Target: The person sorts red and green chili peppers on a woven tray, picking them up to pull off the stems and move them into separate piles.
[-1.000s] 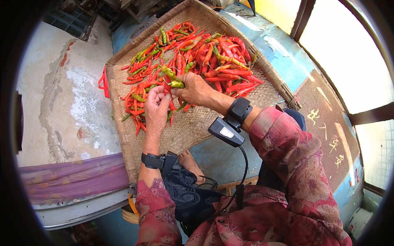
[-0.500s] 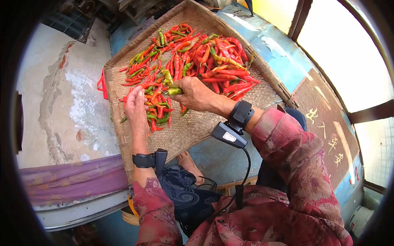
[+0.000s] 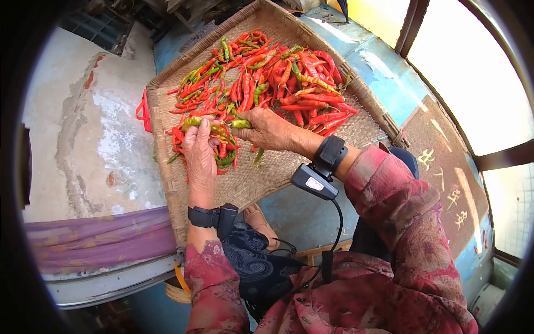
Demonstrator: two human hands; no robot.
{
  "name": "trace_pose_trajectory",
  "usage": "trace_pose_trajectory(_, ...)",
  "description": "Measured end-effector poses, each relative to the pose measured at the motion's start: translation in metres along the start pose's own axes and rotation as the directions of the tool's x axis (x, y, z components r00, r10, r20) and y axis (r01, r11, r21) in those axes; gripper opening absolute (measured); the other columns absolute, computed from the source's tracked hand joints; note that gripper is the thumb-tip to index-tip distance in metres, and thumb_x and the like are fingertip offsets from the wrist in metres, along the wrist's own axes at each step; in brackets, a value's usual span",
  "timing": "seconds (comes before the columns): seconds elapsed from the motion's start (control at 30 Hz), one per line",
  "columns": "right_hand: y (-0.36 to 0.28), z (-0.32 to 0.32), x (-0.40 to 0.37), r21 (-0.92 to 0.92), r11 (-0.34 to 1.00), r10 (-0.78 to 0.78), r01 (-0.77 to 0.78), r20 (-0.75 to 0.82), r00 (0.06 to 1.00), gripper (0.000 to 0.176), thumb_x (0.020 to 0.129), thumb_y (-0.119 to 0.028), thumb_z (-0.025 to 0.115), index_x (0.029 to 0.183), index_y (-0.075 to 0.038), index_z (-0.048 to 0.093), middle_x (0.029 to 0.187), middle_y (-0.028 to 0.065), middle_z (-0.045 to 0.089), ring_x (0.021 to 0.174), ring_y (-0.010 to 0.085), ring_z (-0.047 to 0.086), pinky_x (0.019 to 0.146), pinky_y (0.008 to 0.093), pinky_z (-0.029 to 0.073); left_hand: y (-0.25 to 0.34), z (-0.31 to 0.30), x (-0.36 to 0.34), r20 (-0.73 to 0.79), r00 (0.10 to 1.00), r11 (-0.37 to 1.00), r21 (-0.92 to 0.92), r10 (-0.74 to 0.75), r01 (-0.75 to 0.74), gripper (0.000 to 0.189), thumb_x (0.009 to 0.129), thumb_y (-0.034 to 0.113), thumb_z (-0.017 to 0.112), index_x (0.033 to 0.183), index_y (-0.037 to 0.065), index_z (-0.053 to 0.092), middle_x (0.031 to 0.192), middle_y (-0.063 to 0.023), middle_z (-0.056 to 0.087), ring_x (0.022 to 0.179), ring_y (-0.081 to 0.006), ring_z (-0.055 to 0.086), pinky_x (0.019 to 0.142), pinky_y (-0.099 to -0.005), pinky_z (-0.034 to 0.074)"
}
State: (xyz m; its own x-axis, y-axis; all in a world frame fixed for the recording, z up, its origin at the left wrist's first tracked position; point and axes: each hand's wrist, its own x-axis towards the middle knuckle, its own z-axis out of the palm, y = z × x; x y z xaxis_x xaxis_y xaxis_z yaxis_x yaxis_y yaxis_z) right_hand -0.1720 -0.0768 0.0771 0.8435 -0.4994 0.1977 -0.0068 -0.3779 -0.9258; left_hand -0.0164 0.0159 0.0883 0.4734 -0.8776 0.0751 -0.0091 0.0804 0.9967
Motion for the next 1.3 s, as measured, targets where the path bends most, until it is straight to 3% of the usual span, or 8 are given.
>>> trace_pose_trajectory(0.1, -0.007, -0.005, 0.003, 0.17, 0.931, 0.329, -0.324, -0.002, 0.944, 0.027, 0.089, -0.025, 0.057, 0.099, 0.0, 0.058, 0.069, 0.0057, 0.059, 0.056, 0.0103, 0.056, 0.046, 0.0273, 0.045, -0.006, -0.04, 0.016, -0.234, 0.971, 0.997, -0.063, -0.055, 0.041, 0.023, 0.088, 0.02, 0.058, 0.099, 0.001, 0.057, 0.078, -0.0011, 0.056, 0.064, -0.0059, 0.05, 0.06, -0.0201, 0.045)
trace_pose_trajectory(0.3, 0.002, -0.005, 0.003, 0.38, 0.863, 0.348, -0.334, 0.032, 0.937, 0.028, 0.086, -0.019, 0.06, 0.104, 0.002, 0.054, 0.074, 0.0025, 0.057, 0.063, 0.0103, 0.056, 0.05, 0.0248, 0.046, -0.006, -0.077, 0.021, -0.463, 0.881, 0.986, -0.164, -0.099, 0.025, 0.041, 0.086, 0.016, 0.06, 0.118, -0.005, 0.045, 0.099, -0.0094, 0.055, 0.079, -0.0123, 0.056, 0.072, -0.0258, 0.048)
trace_pose_trajectory(0.43, -0.001, -0.001, 0.006, 0.448, 0.836, 0.337, -0.316, 0.034, 0.941, 0.029, 0.085, -0.017, 0.061, 0.105, 0.002, 0.054, 0.075, 0.0026, 0.056, 0.064, 0.0103, 0.056, 0.052, 0.0241, 0.047, 0.003, -0.049, 0.01, -0.375, 0.925, 0.998, -0.041, -0.065, 0.053, 0.028, 0.088, 0.017, 0.058, 0.108, -0.002, 0.052, 0.095, -0.0094, 0.059, 0.08, -0.0139, 0.057, 0.073, -0.0244, 0.049)
trace_pose_trajectory(0.53, 0.004, 0.004, 0.009, 0.449, 0.846, 0.3, -0.287, 0.043, 0.953, 0.029, 0.086, -0.018, 0.061, 0.105, 0.002, 0.054, 0.078, 0.0042, 0.057, 0.065, 0.0112, 0.057, 0.053, 0.0246, 0.048, 0.004, -0.018, -0.001, 0.128, 0.979, 0.98, 0.14, -0.16, 0.142, 0.038, 0.09, 0.03, 0.055, 0.111, -0.001, 0.055, 0.09, -0.0065, 0.061, 0.073, -0.0092, 0.055, 0.065, -0.0229, 0.046)
trace_pose_trajectory(0.6, 0.008, 0.008, 0.012, 0.429, 0.86, 0.293, -0.277, 0.031, 0.956, 0.029, 0.086, -0.02, 0.06, 0.104, 0.003, 0.055, 0.08, 0.0056, 0.058, 0.069, 0.0113, 0.057, 0.057, 0.0252, 0.05, 0.0, 0.004, -0.012, 0.239, 0.967, 0.931, 0.364, -0.088, -0.005, 0.034, 0.088, 0.028, 0.059, 0.105, -0.001, 0.056, 0.091, -0.0069, 0.063, 0.076, -0.0117, 0.059, 0.069, -0.0239, 0.048)
trace_pose_trajectory(0.8, 0.012, 0.008, 0.01, 0.381, 0.886, 0.264, -0.263, 0.05, 0.963, 0.034, 0.085, -0.026, 0.062, 0.1, 0.003, 0.055, 0.081, 0.0063, 0.059, 0.073, 0.0102, 0.055, 0.06, 0.0257, 0.049, 0.005, 0.017, -0.018, 0.19, 0.97, 0.895, 0.443, -0.151, 0.052, 0.026, 0.08, 0.016, 0.067, 0.097, -0.002, 0.058, 0.087, -0.0075, 0.062, 0.07, -0.0119, 0.06, 0.065, -0.0255, 0.049)
trace_pose_trajectory(1.03, 0.001, -0.002, 0.003, 0.102, 0.966, 0.239, -0.237, -0.011, 0.971, 0.041, 0.081, -0.033, 0.067, 0.093, 0.004, 0.053, 0.078, 0.0064, 0.056, 0.075, 0.012, 0.05, 0.062, 0.0286, 0.043, 0.0, 0.022, -0.022, 0.263, 0.961, 0.713, 0.657, 0.09, -0.246, 0.022, 0.075, 0.012, 0.07, 0.09, 0.0, 0.059, 0.076, -0.0048, 0.059, 0.063, -0.0108, 0.057, 0.057, -0.0255, 0.046)
trace_pose_trajectory(1.3, 0.004, -0.009, 0.003, 0.508, 0.805, 0.319, -0.307, 0.066, 0.945, 0.023, 0.088, -0.015, 0.057, 0.101, 0.003, 0.052, 0.081, 0.0071, 0.058, 0.07, 0.0127, 0.06, 0.061, 0.0257, 0.053, 0.007, -0.003, -0.01, -0.013, 0.999, 0.863, 0.505, 0.034, -0.022, 0.012, 0.079, 0.009, 0.061, 0.083, -0.001, 0.057, 0.067, -0.0044, 0.059, 0.058, -0.0067, 0.053, 0.054, -0.0231, 0.043)
